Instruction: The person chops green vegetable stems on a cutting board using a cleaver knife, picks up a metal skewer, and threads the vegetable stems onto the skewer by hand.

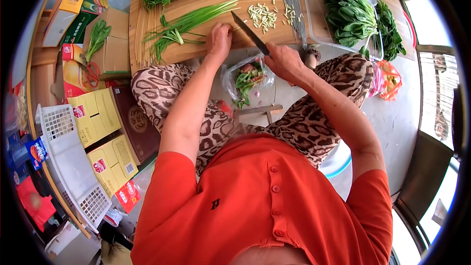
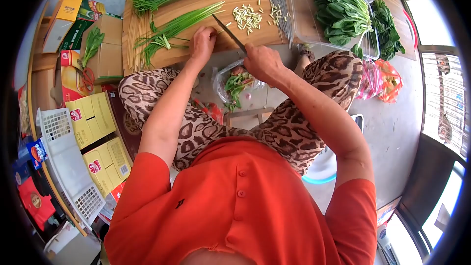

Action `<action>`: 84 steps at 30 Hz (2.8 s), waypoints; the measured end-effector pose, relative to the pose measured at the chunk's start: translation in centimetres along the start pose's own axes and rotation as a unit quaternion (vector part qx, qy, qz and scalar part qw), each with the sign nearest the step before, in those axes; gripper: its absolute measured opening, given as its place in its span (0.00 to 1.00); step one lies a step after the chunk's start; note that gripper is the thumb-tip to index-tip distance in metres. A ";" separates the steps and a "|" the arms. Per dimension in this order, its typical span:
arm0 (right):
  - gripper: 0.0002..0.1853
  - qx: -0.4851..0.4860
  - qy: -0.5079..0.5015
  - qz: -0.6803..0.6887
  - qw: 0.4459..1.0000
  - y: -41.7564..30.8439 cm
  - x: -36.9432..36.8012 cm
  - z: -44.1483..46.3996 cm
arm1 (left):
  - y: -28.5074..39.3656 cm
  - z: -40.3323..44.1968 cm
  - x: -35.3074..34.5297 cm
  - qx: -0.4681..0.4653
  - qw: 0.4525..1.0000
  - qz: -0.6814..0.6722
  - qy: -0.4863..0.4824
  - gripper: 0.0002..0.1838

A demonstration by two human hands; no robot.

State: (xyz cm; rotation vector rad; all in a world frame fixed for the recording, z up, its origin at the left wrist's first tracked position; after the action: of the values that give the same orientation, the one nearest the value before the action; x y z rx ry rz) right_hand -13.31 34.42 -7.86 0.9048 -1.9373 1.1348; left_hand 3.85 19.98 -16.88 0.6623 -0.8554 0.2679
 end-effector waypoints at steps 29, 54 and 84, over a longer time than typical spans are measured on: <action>0.13 -0.031 -0.033 -0.008 0.999 -0.5 -0.5 2.1 | -1.4 4.8 5.1 0.140 0.940 -0.251 0.186 0.06; 0.13 -0.006 -0.008 0.002 1.000 0.7 0.0 1.8 | -10.2 -0.5 12.7 0.087 0.966 0.166 -0.178 0.12; 0.14 -0.071 -0.072 0.214 0.972 1.4 1.7 0.3 | -5.5 8.7 6.4 0.108 0.986 0.088 -0.097 0.06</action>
State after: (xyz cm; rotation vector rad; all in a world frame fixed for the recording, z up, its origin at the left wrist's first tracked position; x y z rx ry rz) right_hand -15.46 34.27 -7.14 0.5141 -2.3758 1.1699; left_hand 5.24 9.95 -10.21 0.8254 -1.0833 0.4655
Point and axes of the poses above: each hand's wrist, its own z-axis towards the middle knuckle, its own x-axis out of the back of the hand, y = z × x, the point moved 1 cm from there along z, towards the middle knuckle, and after that the axes turned 13 degrees about -x, right-handed, at the moved point
